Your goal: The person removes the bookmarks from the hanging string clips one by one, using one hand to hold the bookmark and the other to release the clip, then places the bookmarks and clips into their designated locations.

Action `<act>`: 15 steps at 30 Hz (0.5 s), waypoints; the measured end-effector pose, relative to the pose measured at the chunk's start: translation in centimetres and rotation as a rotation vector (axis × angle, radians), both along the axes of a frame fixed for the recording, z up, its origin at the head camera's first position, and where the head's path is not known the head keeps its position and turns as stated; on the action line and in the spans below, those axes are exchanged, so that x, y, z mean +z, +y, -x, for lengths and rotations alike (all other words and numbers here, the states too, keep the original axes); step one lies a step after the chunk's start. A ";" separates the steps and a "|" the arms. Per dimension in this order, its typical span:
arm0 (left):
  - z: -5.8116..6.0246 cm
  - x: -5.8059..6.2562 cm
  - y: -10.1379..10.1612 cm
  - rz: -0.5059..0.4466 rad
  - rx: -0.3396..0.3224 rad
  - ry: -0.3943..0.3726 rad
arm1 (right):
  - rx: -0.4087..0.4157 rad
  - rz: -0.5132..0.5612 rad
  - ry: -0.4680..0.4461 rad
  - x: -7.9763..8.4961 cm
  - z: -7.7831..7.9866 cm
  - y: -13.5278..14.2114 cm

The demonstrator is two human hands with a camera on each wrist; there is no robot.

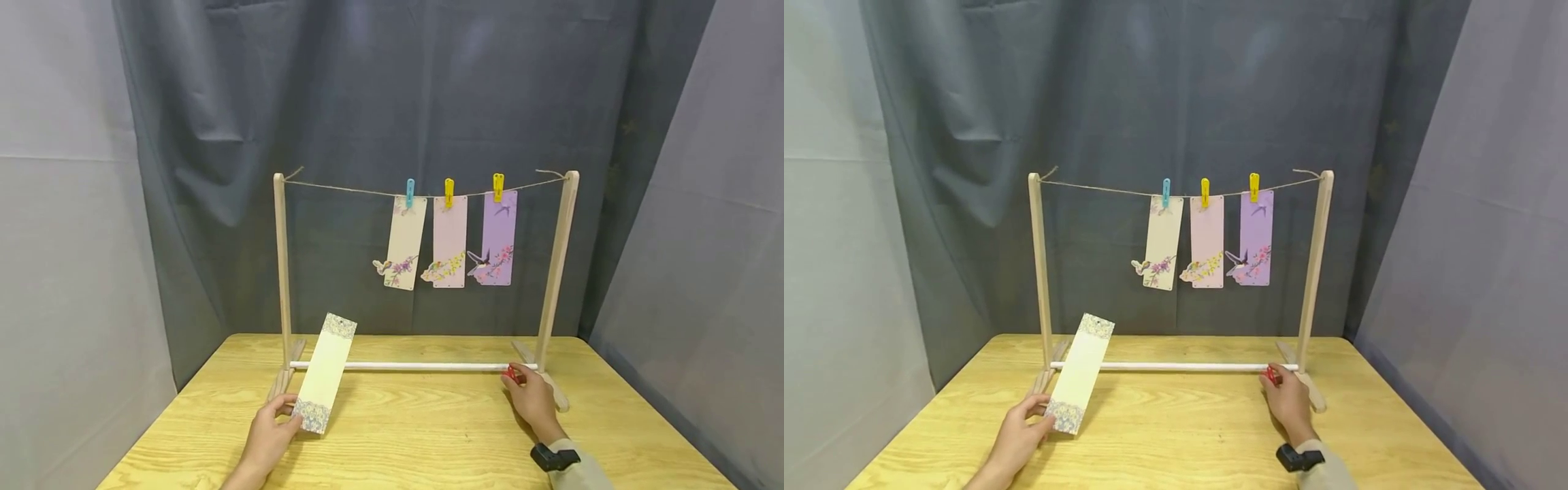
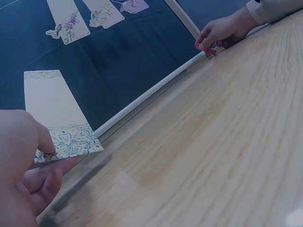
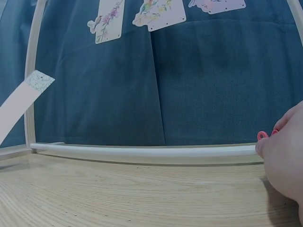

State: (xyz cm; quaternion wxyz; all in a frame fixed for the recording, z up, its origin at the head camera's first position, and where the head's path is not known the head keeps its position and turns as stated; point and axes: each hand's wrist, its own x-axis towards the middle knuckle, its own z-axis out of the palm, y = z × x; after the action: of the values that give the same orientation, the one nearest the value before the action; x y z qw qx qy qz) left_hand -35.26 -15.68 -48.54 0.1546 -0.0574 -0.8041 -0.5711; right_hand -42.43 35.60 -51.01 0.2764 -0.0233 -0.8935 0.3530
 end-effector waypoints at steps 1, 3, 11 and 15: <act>0.0 -0.1 0.1 -0.003 -0.003 -0.005 | -0.001 -0.001 -0.003 -0.1 0.0 0.0; -0.1 -0.1 0.1 -0.005 -0.009 -0.019 | -0.003 -0.009 -0.004 -0.1 -0.1 0.1; -0.2 0.0 0.1 0.050 0.021 -0.031 | -0.006 -0.025 0.009 0.0 -0.3 0.0; -0.2 -0.1 0.0 0.073 0.041 -0.043 | -0.001 -0.028 0.013 0.0 -0.3 0.0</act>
State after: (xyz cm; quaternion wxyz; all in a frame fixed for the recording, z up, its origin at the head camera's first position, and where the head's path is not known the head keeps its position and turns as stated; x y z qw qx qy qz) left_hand -35.04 -15.64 -48.64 0.1465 -0.0342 -0.8286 -0.5393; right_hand -42.13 35.59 -51.00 0.2825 -0.0175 -0.8966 0.3404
